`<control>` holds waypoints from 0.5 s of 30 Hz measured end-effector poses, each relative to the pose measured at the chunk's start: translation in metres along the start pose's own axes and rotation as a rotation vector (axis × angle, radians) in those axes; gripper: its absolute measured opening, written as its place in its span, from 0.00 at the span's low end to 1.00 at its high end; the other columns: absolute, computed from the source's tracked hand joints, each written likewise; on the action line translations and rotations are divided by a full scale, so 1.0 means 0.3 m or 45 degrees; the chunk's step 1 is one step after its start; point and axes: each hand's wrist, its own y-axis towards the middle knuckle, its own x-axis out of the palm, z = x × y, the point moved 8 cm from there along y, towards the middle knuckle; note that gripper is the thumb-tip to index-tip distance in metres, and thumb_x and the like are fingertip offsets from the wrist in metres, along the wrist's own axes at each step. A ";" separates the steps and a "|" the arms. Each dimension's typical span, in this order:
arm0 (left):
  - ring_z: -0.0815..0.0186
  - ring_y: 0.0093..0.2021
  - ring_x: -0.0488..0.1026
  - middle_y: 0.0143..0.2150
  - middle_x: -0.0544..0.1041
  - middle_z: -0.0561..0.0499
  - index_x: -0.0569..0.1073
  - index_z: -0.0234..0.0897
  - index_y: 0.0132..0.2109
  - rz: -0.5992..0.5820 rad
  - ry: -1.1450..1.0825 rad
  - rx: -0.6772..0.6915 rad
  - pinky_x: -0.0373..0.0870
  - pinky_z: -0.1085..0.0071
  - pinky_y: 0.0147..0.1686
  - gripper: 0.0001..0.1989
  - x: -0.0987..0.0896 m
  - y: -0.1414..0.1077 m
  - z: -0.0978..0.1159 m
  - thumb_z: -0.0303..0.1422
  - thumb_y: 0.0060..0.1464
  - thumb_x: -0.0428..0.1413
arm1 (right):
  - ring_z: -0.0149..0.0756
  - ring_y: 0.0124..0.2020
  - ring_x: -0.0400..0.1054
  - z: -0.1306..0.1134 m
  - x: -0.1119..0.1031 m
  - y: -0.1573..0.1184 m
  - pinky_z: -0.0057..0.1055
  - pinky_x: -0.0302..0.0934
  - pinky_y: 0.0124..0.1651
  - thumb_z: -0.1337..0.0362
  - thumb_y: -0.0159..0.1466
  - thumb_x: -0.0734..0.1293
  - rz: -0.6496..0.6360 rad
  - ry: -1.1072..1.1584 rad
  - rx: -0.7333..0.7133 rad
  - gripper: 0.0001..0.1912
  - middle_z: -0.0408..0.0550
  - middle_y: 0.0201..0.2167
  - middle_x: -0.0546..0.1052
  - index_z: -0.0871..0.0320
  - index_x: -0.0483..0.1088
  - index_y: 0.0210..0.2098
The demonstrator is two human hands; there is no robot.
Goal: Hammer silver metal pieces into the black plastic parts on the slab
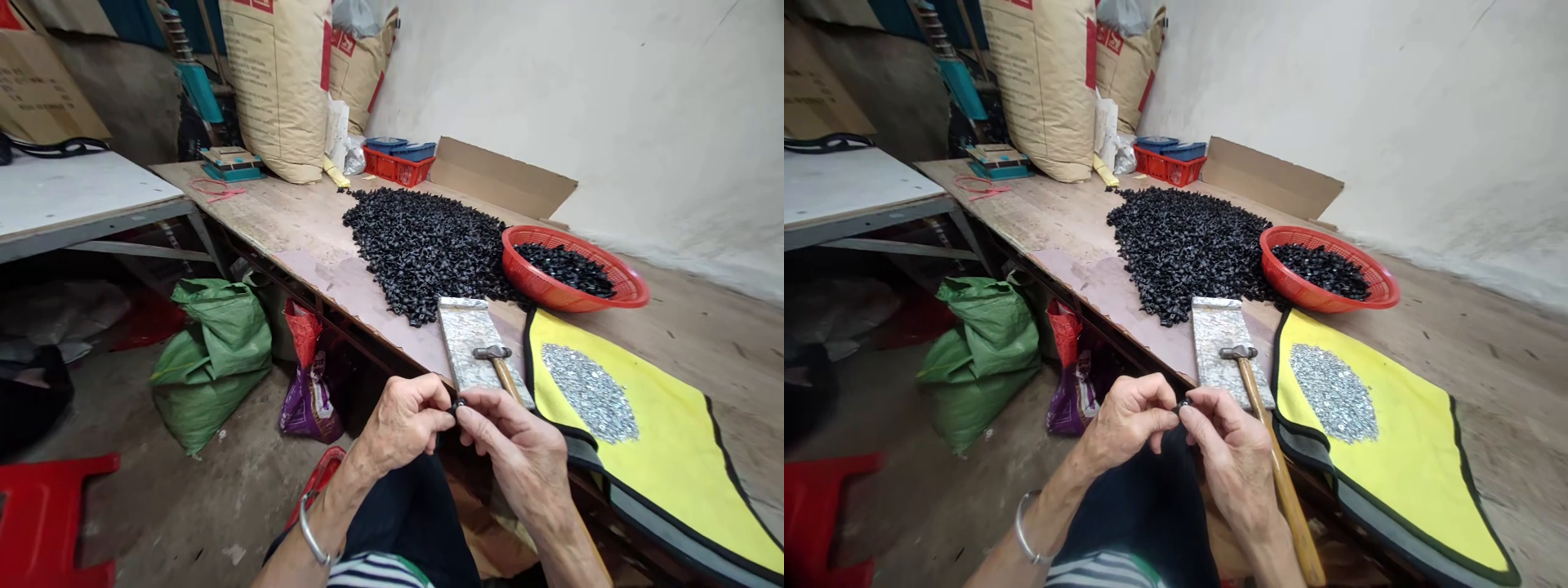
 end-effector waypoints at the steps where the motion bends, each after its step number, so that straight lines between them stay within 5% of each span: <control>1: 0.74 0.13 0.62 0.13 0.62 0.59 0.64 0.35 0.24 -0.020 0.050 0.008 0.56 0.79 0.14 0.05 0.002 -0.001 0.002 0.25 0.42 0.53 | 0.27 0.21 0.61 -0.003 -0.001 -0.001 0.25 0.56 0.24 0.58 0.55 0.66 -0.026 -0.060 0.003 0.11 0.41 0.22 0.70 0.58 0.69 0.34; 6: 0.75 0.15 0.62 0.14 0.61 0.59 0.63 0.35 0.22 -0.200 0.251 -0.024 0.53 0.80 0.15 0.06 0.012 -0.009 -0.004 0.22 0.41 0.51 | 0.25 0.18 0.57 -0.016 0.012 -0.008 0.24 0.51 0.21 0.64 0.54 0.64 -0.207 -0.290 0.124 0.05 0.38 0.15 0.65 0.58 0.64 0.23; 10: 0.74 0.14 0.62 0.14 0.61 0.59 0.63 0.35 0.22 -0.378 0.224 -0.141 0.53 0.80 0.14 0.06 0.036 -0.016 -0.033 0.22 0.39 0.52 | 0.22 0.13 0.54 0.025 0.038 -0.031 0.22 0.45 0.16 0.67 0.49 0.62 -0.306 -0.097 0.355 0.04 0.36 0.12 0.63 0.58 0.61 0.19; 15: 0.74 0.13 0.62 0.18 0.65 0.59 0.66 0.35 0.27 -0.190 0.005 -0.210 0.57 0.79 0.13 0.05 0.008 0.014 -0.073 0.23 0.38 0.53 | 0.23 0.09 0.54 0.083 0.006 0.017 0.21 0.42 0.12 0.68 0.45 0.61 -0.395 -0.025 0.478 0.02 0.39 0.10 0.65 0.60 0.64 0.18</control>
